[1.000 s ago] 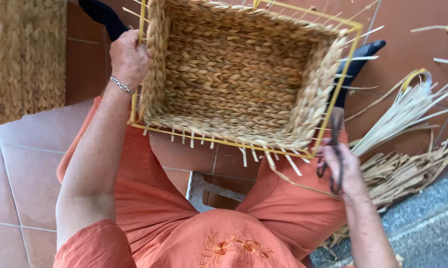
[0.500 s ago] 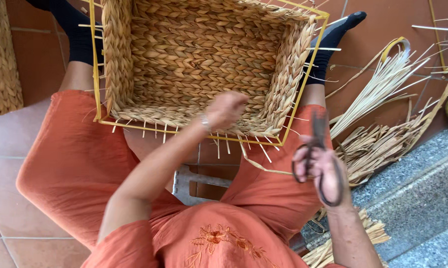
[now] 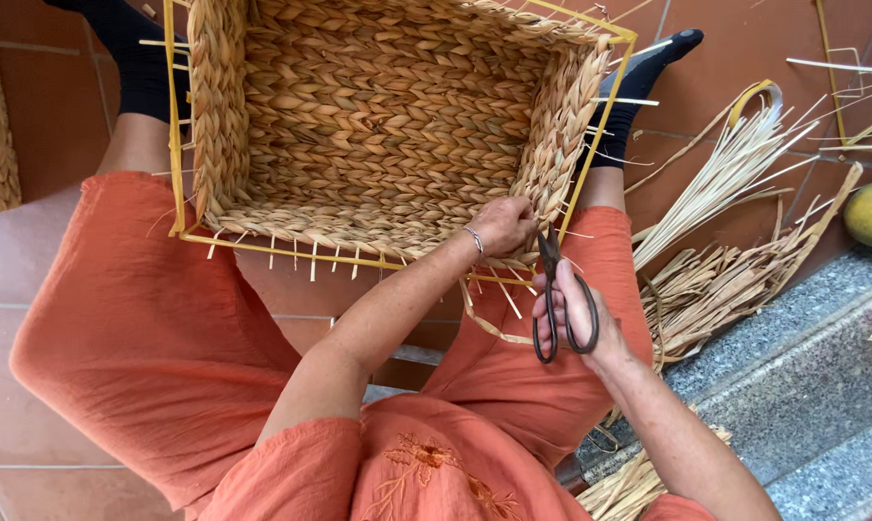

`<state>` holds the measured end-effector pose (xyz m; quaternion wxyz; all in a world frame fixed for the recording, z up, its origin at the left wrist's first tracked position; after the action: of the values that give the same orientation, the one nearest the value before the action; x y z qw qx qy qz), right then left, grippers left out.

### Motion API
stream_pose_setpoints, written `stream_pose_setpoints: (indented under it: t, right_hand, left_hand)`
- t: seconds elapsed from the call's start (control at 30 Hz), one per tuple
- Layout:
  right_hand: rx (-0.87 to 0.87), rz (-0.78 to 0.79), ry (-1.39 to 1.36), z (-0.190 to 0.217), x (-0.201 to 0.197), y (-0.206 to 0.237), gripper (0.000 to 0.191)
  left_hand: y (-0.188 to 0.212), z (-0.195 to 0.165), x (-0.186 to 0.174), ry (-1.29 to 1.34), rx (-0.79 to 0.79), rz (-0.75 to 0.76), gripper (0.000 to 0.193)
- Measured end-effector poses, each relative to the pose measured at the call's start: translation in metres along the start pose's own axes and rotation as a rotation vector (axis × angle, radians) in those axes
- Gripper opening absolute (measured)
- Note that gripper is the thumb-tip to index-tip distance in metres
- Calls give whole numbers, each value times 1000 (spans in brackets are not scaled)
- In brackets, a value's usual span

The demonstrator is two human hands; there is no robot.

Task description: The person sits on the floor weaving dried water hyacinth strands around a rectangular basket body attached to a yellow bamboo frame, tucking and tightening strands along the rim. They rotate the basket, pull new strands from bundles on the floor, and use scissors to trim excess ends from the woven edge.

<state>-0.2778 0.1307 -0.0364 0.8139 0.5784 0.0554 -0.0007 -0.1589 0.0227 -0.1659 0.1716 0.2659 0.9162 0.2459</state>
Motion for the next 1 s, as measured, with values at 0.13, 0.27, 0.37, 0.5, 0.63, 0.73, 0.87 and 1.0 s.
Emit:
stream_pose_setpoints:
  t: [0.13, 0.27, 0.37, 0.5, 0.63, 0.73, 0.87, 1.0]
  right_hand:
    - [-50, -50, -16, 0, 1, -19, 73]
    - [-102, -46, -30, -4, 5, -36, 77]
    - [-134, -69, -28, -5, 2, -44, 79]
    - [-127, -112, -32, -5, -1, -53, 80]
    - [-101, -116, -13, 1, -1, -55, 81]
    - [-77, -107, 31, 6, -2, -55, 82]
    - [-117, -90, 94, 9, -2, -52, 82]
    - [-111, -98, 132, 5, -5, -54, 84]
  left_hand:
    - [-8, 0, -6, 37, 28, -12, 32]
    - [-16, 9, -1, 81, -52, 1, 41]
    - [-17, 9, 2, 117, -56, 27, 42]
    - [-15, 6, 3, 134, -54, 47, 42]
    - [-12, 0, 1, 152, -40, 72, 43]
    - [-8, 1, 2, 152, -116, 108, 44]
    - [-8, -1, -2, 174, -93, 108, 44]
    - [-9, -3, -2, 171, -11, 74, 43]
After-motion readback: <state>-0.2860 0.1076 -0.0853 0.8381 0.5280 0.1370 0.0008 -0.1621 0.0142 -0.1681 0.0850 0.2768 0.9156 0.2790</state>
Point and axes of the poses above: each hand's wrist, its own y-axis away from the middle knuckle, its own x-axis out of the palm, z = x × y, the point moved 7 cm from there along -y, towards the middle knuckle, and after that the axes turned 4 degrees about -x, right-handed, at the moved point
